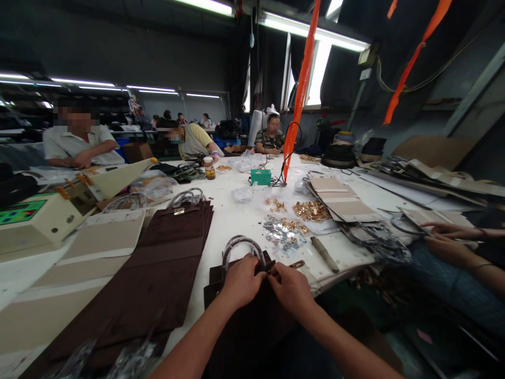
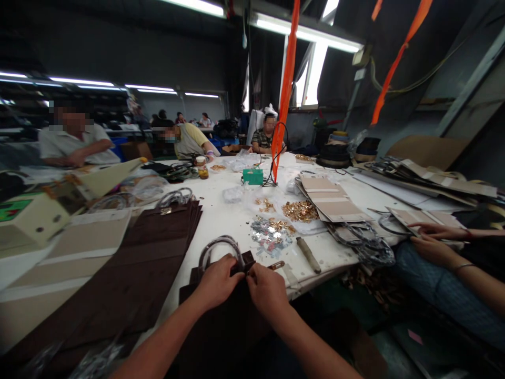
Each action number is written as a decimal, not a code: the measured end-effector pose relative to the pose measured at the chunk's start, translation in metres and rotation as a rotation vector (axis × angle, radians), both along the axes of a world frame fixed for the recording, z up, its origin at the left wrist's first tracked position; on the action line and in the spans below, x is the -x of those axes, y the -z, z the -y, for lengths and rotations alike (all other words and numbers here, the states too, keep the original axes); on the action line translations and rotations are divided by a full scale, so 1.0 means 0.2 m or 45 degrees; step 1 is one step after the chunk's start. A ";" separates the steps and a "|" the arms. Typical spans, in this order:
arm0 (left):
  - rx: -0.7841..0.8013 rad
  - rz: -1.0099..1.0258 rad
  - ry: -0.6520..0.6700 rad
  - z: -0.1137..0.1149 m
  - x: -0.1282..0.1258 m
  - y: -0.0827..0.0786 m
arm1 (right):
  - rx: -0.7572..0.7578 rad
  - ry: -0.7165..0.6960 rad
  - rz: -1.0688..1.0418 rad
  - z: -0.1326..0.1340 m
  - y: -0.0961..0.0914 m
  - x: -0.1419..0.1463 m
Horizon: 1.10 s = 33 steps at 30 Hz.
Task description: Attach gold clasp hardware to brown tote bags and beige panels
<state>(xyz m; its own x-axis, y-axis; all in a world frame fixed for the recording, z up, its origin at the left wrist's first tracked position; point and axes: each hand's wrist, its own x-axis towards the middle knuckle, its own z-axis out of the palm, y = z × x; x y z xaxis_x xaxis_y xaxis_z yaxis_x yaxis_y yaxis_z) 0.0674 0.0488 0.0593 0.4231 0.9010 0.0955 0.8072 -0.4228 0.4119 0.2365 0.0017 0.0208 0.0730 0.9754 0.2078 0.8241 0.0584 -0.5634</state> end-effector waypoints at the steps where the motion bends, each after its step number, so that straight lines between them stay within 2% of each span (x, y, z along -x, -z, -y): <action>1: -0.004 0.002 0.006 0.00 0.01 0.00 | 0.004 -0.002 -0.034 0.01 0.00 -0.01; 3: -0.015 0.008 0.025 -0.01 0.02 0.01 | 0.001 0.014 -0.072 0.01 0.00 -0.04; 5: -0.029 0.017 0.056 -0.01 0.03 0.01 | -0.084 0.021 -0.087 0.00 0.00 -0.08; 8: -0.053 0.035 0.117 -0.01 0.04 0.00 | -0.246 -0.082 -0.175 -0.04 -0.02 -0.14; 10: -0.068 0.067 0.163 0.00 0.03 -0.01 | -0.147 -0.231 -0.311 -0.07 -0.03 -0.16; 13: -0.122 0.092 0.158 0.05 0.02 0.00 | 0.133 -0.405 -0.554 -0.08 -0.04 -0.18; 15: -0.253 0.107 0.120 0.12 0.02 0.02 | 0.189 -0.406 -0.656 -0.08 -0.04 -0.19; 19: -0.727 0.260 0.036 0.30 0.11 0.10 | 0.174 -0.348 -0.714 -0.09 -0.04 -0.20; 22: -0.871 0.322 -0.259 0.38 0.21 0.17 | 0.200 -0.347 -0.716 -0.11 -0.04 -0.22; 25: -0.697 0.447 -0.549 0.36 0.29 0.23 | 0.221 -0.362 -0.728 -0.13 -0.06 -0.23; 28: -0.266 0.757 -0.754 0.30 0.32 0.23 | 0.239 -0.424 -0.757 -0.14 -0.09 -0.23; 30: 0.031 0.951 -0.758 0.26 0.33 0.21 | 0.242 -0.449 -0.767 -0.15 -0.10 -0.25; 33: 0.374 1.240 -0.610 0.22 0.33 0.15 | 0.240 -0.406 -0.779 -0.17 -0.10 -0.27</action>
